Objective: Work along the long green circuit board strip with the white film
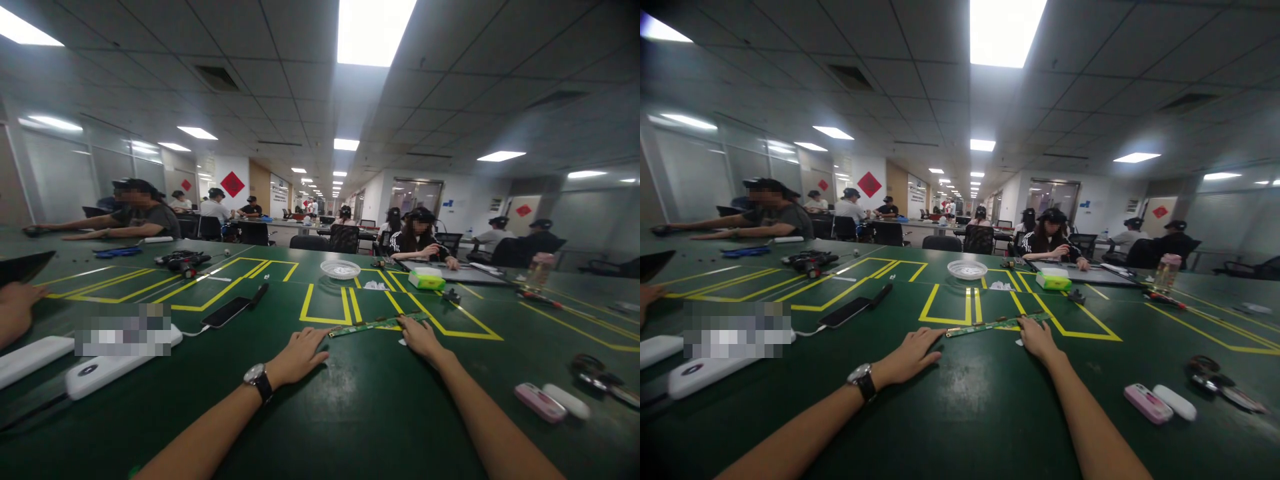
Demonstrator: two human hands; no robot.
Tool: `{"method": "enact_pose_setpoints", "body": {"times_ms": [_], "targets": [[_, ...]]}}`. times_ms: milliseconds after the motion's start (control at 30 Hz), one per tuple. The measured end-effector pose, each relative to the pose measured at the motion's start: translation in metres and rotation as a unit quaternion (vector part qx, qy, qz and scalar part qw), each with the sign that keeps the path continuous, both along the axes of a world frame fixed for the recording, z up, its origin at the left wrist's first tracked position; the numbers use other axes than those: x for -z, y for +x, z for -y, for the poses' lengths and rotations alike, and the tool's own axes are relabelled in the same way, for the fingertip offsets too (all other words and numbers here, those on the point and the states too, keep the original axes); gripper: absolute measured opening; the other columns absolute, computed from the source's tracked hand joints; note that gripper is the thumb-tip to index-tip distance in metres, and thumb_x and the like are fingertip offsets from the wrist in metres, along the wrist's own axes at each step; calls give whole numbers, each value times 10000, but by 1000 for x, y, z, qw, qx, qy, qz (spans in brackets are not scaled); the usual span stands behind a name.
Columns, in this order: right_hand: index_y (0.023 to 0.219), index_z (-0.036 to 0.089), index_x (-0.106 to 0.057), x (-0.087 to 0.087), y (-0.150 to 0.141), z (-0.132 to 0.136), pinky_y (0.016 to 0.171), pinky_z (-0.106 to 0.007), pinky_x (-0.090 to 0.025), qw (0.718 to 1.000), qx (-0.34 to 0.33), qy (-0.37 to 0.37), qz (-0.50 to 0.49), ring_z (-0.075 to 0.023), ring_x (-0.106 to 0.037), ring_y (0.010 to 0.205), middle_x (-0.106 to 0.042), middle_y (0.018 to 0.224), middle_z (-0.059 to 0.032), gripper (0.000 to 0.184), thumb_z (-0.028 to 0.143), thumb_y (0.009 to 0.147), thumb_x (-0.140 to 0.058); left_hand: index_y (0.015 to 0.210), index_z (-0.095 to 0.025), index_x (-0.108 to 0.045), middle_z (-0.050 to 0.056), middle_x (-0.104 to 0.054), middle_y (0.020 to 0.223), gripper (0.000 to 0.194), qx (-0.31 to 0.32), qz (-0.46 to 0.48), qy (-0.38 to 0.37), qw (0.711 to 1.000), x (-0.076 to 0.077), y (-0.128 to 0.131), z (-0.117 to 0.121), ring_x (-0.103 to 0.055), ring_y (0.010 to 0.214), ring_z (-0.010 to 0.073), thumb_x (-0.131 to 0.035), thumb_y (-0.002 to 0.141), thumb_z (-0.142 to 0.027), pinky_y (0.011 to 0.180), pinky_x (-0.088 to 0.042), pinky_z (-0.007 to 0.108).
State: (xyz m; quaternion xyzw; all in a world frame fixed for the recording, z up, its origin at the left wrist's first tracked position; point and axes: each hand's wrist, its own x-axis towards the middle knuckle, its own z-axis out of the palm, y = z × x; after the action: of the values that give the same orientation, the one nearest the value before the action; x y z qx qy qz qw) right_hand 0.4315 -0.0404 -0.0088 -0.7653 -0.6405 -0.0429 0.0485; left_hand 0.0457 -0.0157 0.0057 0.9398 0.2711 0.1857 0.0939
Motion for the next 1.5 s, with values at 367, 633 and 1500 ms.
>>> {"method": "enact_pose_setpoints", "body": {"times_ms": [367, 633, 1500], "targets": [[1049, 225, -663, -24, -26, 12, 1012, -579, -154, 997, -46, 59, 1, -259, -504, 1135, -610, 1168, -95, 404, 224, 877, -297, 1337, -259, -401, 58, -465, 1336, 374, 0, 19, 20, 1000, -8, -7, 2, -425, 1197, 222, -375, 985, -383, 951, -360, 356], [1104, 209, -620, -27, -139, 25, 1041, -441, -225, 938, -332, 93, -41, -206, -510, 1129, -611, 1182, -74, 375, 136, 783, -441, 1301, -244, -448, 66, -493, 1306, 355, -21, 54, 32, 998, -7, -7, -2, -420, 1205, 231, -412, 968, -362, 992, -336, 377], [948, 136, -656, -39, -112, 28, 872, -334, -403, 995, -93, 27, 21, -219, -551, 961, -614, 1006, -129, 254, 181, 860, -422, 1360, -265, -414, 87, -360, 1438, 451, -57, -68, 27, 996, 4, -19, -17, -300, 1295, 273, -354, 967, -480, 968, -287, 467]]}}
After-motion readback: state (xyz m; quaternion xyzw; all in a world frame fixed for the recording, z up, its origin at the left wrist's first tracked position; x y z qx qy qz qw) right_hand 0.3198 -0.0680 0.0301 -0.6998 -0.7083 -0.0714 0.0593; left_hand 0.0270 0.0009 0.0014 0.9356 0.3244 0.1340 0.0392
